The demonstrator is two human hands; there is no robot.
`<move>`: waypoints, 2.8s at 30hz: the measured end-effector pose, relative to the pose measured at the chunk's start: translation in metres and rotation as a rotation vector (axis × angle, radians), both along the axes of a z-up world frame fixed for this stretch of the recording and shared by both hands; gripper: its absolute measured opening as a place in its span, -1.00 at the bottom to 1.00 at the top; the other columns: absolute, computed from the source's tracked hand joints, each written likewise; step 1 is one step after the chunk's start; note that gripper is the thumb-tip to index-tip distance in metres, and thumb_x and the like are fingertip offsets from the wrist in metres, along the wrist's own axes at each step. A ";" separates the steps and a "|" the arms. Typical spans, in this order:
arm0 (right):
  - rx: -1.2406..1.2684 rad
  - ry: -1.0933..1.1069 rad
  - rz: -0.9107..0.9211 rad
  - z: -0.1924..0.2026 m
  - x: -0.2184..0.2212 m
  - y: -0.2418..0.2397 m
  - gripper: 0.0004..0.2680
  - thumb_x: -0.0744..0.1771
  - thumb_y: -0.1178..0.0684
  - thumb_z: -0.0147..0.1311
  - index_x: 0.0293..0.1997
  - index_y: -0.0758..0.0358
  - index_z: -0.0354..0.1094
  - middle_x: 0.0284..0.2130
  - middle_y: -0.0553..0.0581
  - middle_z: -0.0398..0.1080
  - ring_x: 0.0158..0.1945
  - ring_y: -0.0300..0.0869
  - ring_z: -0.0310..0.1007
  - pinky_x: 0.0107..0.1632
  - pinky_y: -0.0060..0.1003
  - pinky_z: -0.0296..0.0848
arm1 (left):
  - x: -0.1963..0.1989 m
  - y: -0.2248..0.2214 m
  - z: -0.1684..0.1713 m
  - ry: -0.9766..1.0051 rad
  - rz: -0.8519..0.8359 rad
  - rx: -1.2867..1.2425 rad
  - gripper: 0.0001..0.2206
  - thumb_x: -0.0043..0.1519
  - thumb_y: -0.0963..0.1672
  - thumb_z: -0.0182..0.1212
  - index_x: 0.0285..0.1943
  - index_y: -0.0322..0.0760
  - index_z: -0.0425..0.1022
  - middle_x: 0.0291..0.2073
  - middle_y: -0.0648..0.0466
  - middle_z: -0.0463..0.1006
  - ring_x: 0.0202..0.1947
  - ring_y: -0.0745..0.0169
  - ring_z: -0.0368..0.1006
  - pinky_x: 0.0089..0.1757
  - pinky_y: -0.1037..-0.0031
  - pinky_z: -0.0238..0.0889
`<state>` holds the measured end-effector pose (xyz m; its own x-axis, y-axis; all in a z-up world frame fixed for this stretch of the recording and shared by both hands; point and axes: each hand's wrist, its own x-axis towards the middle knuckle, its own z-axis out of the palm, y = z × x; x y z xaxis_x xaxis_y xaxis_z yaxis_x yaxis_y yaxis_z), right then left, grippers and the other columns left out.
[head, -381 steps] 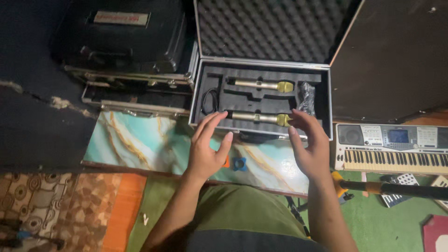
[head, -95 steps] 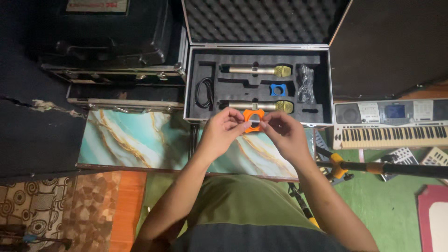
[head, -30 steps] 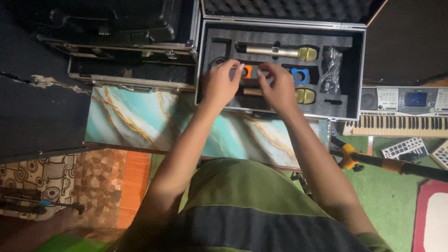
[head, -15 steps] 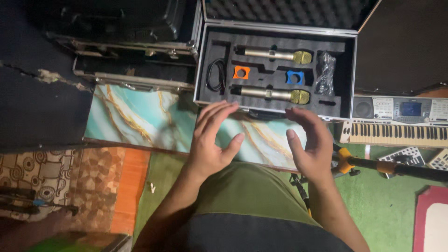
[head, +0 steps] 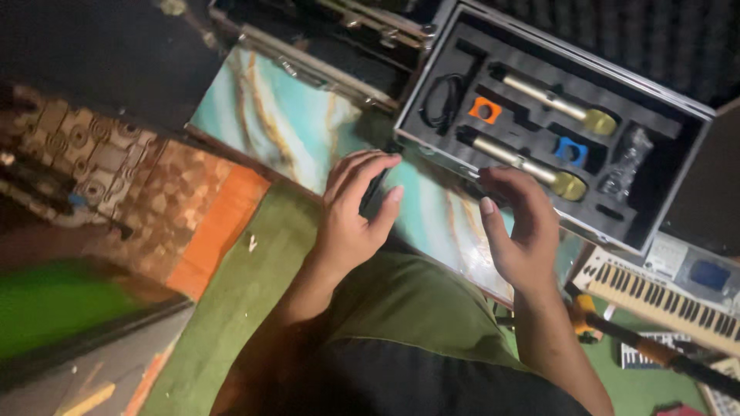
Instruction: The person places microphones and rubber rings into a carrying case, adds foam padding, and closes the case.
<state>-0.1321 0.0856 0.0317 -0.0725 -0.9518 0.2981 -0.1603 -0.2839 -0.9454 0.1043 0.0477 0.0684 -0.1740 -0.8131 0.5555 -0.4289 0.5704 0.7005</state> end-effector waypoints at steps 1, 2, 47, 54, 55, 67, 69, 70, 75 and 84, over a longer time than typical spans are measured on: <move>-0.002 0.007 0.020 0.001 0.004 -0.004 -0.76 0.40 0.29 0.07 0.23 0.41 0.28 0.12 0.20 0.41 0.23 -0.11 0.45 0.34 -0.22 0.40 | 0.005 0.000 -0.002 0.008 0.025 0.013 -0.75 0.29 -0.20 0.28 0.14 -0.34 0.49 0.06 -0.07 0.55 0.15 -0.08 0.46 0.19 0.22 0.31; 0.013 0.037 0.038 0.000 0.009 -0.009 -0.76 0.39 0.27 0.08 0.21 0.39 0.30 0.09 0.19 0.42 0.19 -0.12 0.47 0.28 -0.24 0.43 | 0.010 0.000 -0.006 0.016 0.050 0.026 -0.77 0.29 -0.20 0.28 0.11 -0.33 0.49 0.02 -0.07 0.55 0.11 -0.07 0.48 0.16 0.24 0.32; -0.239 1.024 0.343 -0.122 0.033 -0.062 -0.83 0.29 0.12 0.14 -0.06 0.20 0.50 -0.21 0.11 0.49 -0.09 0.02 0.41 -0.09 -0.08 0.37 | 0.036 -0.003 -0.150 -0.575 0.136 0.354 -0.86 0.27 -0.05 0.25 -0.12 -0.13 0.50 -0.35 0.05 0.59 -0.24 -0.04 0.49 -0.13 0.08 0.10; -0.080 0.705 0.146 -0.026 -0.030 -0.011 -0.84 0.29 0.21 0.23 -0.05 0.30 0.49 -0.27 0.24 0.47 -0.20 0.12 0.49 -0.14 -0.07 0.48 | 0.021 -0.012 -0.052 -0.348 -0.134 0.172 -0.90 0.32 -0.12 0.21 -0.12 -0.25 0.49 -0.26 0.01 0.61 -0.19 -0.09 0.50 -0.16 0.16 0.20; -0.042 0.686 0.100 -0.017 -0.040 -0.004 -0.82 0.29 0.21 0.23 -0.03 0.29 0.50 -0.26 0.24 0.47 -0.20 0.11 0.50 -0.15 -0.08 0.48 | 0.015 -0.017 -0.043 -0.318 -0.178 0.152 -0.90 0.33 -0.14 0.20 -0.11 -0.27 0.49 -0.24 -0.02 0.60 -0.17 -0.12 0.50 -0.14 0.16 0.23; 0.082 0.671 -0.303 0.008 -0.116 0.054 -0.83 0.32 0.16 0.25 -0.02 0.29 0.51 -0.16 0.21 0.52 -0.17 0.01 0.54 -0.13 -0.19 0.50 | -0.068 -0.071 -0.022 -0.297 -0.562 0.077 -0.90 0.32 -0.21 0.19 -0.05 -0.38 0.52 -0.21 -0.13 0.57 -0.14 -0.22 0.47 -0.09 0.16 0.31; 0.158 0.658 -0.342 0.006 -0.123 0.056 -0.84 0.32 0.16 0.24 -0.02 0.28 0.52 -0.18 0.21 0.53 -0.24 -0.01 0.53 -0.19 -0.20 0.49 | -0.078 -0.081 -0.025 -0.309 -0.593 0.046 -0.91 0.31 -0.20 0.20 -0.07 -0.37 0.52 -0.22 -0.12 0.58 -0.14 -0.22 0.47 -0.09 0.16 0.31; 0.195 0.652 -0.358 0.005 -0.126 0.057 -0.85 0.32 0.16 0.24 -0.02 0.27 0.52 -0.19 0.20 0.53 -0.27 -0.02 0.53 -0.22 -0.20 0.48 | -0.082 -0.084 -0.027 -0.309 -0.603 0.053 -0.90 0.31 -0.20 0.20 -0.07 -0.38 0.52 -0.22 -0.13 0.58 -0.14 -0.23 0.47 -0.08 0.16 0.31; 0.214 0.628 -0.391 -0.008 -0.148 0.050 -0.84 0.37 0.20 0.16 0.05 0.29 0.48 -0.12 0.25 0.51 -0.22 0.01 0.54 -0.22 -0.20 0.48 | -0.096 -0.106 -0.045 -0.277 -0.597 0.081 -0.88 0.33 -0.19 0.21 -0.04 -0.39 0.52 -0.17 -0.15 0.59 -0.11 -0.21 0.49 -0.07 0.17 0.33; 0.149 0.731 -0.360 -0.082 -0.191 -0.033 -0.88 0.36 0.20 0.17 -0.01 0.31 0.49 -0.14 0.26 0.49 -0.15 0.13 0.52 -0.10 -0.08 0.51 | -0.134 -0.188 -0.108 -0.594 -0.442 -0.084 -0.86 0.29 -0.14 0.24 -0.05 -0.18 0.67 -0.23 0.09 0.68 -0.19 0.02 0.49 -0.10 0.21 0.19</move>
<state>-0.3226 0.0526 -0.0505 -0.2172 -0.9406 0.2611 -0.8063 0.0221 -0.5910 -0.0297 -0.1405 -0.0396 -0.7651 -0.5570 0.3231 -0.4401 0.8186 0.3690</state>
